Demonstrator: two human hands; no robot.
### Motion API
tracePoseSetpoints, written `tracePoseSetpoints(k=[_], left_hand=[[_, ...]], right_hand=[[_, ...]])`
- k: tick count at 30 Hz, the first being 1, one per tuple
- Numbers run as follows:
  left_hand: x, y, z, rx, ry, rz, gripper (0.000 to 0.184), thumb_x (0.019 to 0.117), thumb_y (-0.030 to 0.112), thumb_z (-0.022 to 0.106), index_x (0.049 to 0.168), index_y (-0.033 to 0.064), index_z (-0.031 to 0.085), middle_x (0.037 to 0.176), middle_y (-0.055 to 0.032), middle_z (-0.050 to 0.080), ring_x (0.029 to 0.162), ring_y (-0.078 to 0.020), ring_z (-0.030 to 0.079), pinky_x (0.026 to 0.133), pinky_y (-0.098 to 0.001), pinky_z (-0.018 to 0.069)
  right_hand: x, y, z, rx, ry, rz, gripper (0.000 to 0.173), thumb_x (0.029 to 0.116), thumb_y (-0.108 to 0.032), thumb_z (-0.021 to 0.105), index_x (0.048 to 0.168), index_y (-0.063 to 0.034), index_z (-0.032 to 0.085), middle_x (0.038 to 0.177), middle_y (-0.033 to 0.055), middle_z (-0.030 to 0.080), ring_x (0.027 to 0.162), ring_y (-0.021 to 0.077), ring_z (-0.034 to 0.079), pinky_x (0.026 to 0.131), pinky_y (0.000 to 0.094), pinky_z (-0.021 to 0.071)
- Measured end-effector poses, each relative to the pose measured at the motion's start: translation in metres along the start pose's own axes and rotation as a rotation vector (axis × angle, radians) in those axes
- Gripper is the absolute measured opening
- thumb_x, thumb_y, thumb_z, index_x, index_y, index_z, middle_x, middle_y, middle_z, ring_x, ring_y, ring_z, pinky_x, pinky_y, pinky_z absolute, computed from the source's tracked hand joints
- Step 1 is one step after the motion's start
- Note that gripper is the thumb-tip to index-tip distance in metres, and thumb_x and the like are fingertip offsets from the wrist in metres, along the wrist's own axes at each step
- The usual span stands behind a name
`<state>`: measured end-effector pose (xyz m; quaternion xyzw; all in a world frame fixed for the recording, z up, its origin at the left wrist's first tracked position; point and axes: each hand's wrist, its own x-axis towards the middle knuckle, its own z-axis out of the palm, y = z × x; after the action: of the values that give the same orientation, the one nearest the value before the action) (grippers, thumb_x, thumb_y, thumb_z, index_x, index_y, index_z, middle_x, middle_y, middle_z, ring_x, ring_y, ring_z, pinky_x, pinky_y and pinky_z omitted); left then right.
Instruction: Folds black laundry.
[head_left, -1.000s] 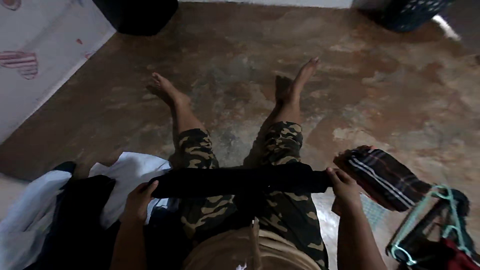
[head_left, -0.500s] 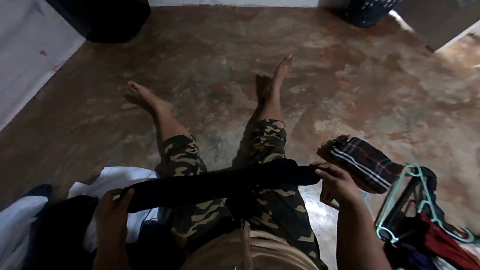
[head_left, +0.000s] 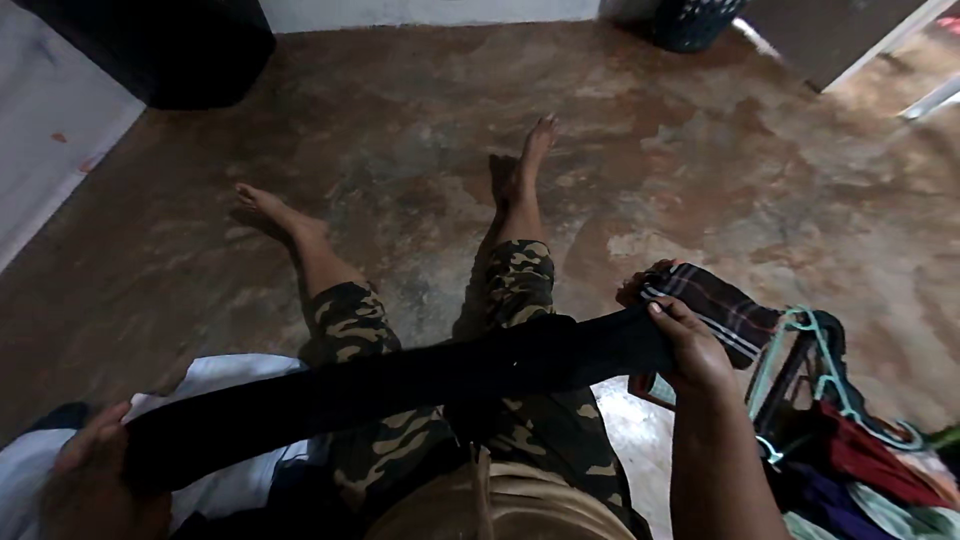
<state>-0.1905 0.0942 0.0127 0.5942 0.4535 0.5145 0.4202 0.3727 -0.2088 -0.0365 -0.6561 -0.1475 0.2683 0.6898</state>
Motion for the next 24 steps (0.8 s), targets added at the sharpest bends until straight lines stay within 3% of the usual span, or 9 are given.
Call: tracePoseSetpoints(k=[4, 6, 8, 9, 12, 14, 16, 19, 24], left_hand=[[-0.004, 0.003, -0.001, 0.132, -0.159, 0.097, 0.031, 0.1070, 0.023, 0.052, 0.136, 0.0145, 0.058, 0.124, 0.0123, 0.066, 0.110, 0.0020, 0.063, 0.095, -0.0214, 0.0533], [-0.013, 0.010, 0.013, 0.427, -0.262, 0.097, 0.040, 0.1050, 0.023, 0.054, 0.139, 0.0022, 0.056, 0.134, -0.0059, 0.063, 0.112, -0.0034, 0.062, 0.098, -0.0250, 0.0517], [-0.022, 0.016, 0.031, 0.680, -0.363, -0.027, 0.042, 0.1021, 0.021, 0.057, 0.139, 0.0009, 0.059, 0.124, -0.0215, 0.066, 0.096, -0.0183, 0.065, 0.086, -0.0416, 0.0530], [-0.024, 0.013, 0.035, 0.713, -0.400, -0.090, 0.041, 0.1016, 0.020, 0.057, 0.139, 0.0034, 0.059, 0.120, -0.0222, 0.067, 0.091, -0.0205, 0.065, 0.083, -0.0447, 0.0532], [-0.029, 0.000, 0.037, 0.672, -0.390, -0.185, 0.041, 0.1004, 0.020, 0.057, 0.140, 0.0090, 0.059, 0.107, -0.0115, 0.069, 0.081, -0.0086, 0.061, 0.077, -0.0326, 0.0529], [-0.029, -0.010, 0.033, 0.639, -0.386, -0.192, 0.042, 0.0998, 0.019, 0.058, 0.140, 0.0090, 0.058, 0.099, -0.0074, 0.067, 0.077, -0.0047, 0.057, 0.073, -0.0280, 0.0513], [-0.029, -0.020, 0.030, 0.643, -0.422, -0.182, 0.041, 0.1003, 0.017, 0.057, 0.140, 0.0076, 0.059, 0.102, -0.0100, 0.067, 0.080, -0.0074, 0.059, 0.077, -0.0311, 0.0512], [-0.033, -0.020, 0.035, 0.702, -0.465, -0.250, 0.037, 0.1041, 0.014, 0.053, 0.139, 0.0015, 0.057, 0.116, -0.0228, 0.068, 0.096, -0.0243, 0.066, 0.088, -0.0458, 0.0528], [-0.040, -0.031, 0.038, 0.834, -0.421, -0.432, 0.038, 0.1054, 0.020, 0.056, 0.136, -0.0017, 0.055, 0.114, -0.0312, 0.066, 0.101, -0.0408, 0.066, 0.090, -0.0599, 0.0497]], right_hand=[[0.003, 0.008, -0.008, 0.045, -0.165, -0.122, 0.016, 0.1028, -0.012, 0.049, 0.106, -0.0125, 0.064, 0.100, -0.0040, 0.073, 0.088, 0.0045, 0.070, 0.080, 0.0233, 0.0597], [0.004, 0.017, -0.014, -0.119, -0.268, -0.106, 0.013, 0.0963, -0.008, 0.059, 0.105, -0.0108, 0.068, 0.098, -0.0050, 0.071, 0.087, 0.0031, 0.068, 0.080, 0.0230, 0.0587], [0.004, 0.023, -0.016, -0.383, -0.370, -0.013, 0.017, 0.0909, 0.000, 0.067, 0.108, -0.0012, 0.067, 0.099, 0.0038, 0.069, 0.086, 0.0082, 0.066, 0.079, 0.0284, 0.0575], [0.003, 0.025, -0.015, -0.451, -0.405, 0.041, 0.021, 0.0885, 0.003, 0.068, 0.109, 0.0016, 0.067, 0.100, 0.0081, 0.068, 0.085, 0.0115, 0.065, 0.078, 0.0312, 0.0568], [0.000, 0.029, -0.017, -0.424, -0.441, 0.095, 0.033, 0.0833, 0.007, 0.067, 0.115, 0.0008, 0.062, 0.102, 0.0075, 0.067, 0.087, 0.0107, 0.065, 0.078, 0.0290, 0.0573], [0.001, 0.029, -0.020, -0.429, -0.409, 0.108, 0.036, 0.0842, 0.006, 0.068, 0.119, 0.0023, 0.061, 0.106, 0.0113, 0.066, 0.089, 0.0136, 0.066, 0.080, 0.0313, 0.0573], [0.003, 0.026, -0.021, -0.486, -0.362, 0.148, 0.027, 0.0913, -0.001, 0.070, 0.117, 0.0026, 0.061, 0.105, 0.0125, 0.066, 0.085, 0.0142, 0.065, 0.077, 0.0321, 0.0571], [0.002, 0.024, -0.019, -0.531, -0.318, 0.249, 0.016, 0.1015, -0.016, 0.064, 0.105, 0.0000, 0.065, 0.094, 0.0070, 0.065, 0.079, 0.0114, 0.063, 0.074, 0.0313, 0.0546], [0.000, 0.035, -0.023, -0.406, -0.315, 0.208, 0.012, 0.1000, -0.009, 0.063, 0.090, -0.0035, 0.064, 0.081, -0.0002, 0.065, 0.072, 0.0066, 0.063, 0.072, 0.0264, 0.0560]])
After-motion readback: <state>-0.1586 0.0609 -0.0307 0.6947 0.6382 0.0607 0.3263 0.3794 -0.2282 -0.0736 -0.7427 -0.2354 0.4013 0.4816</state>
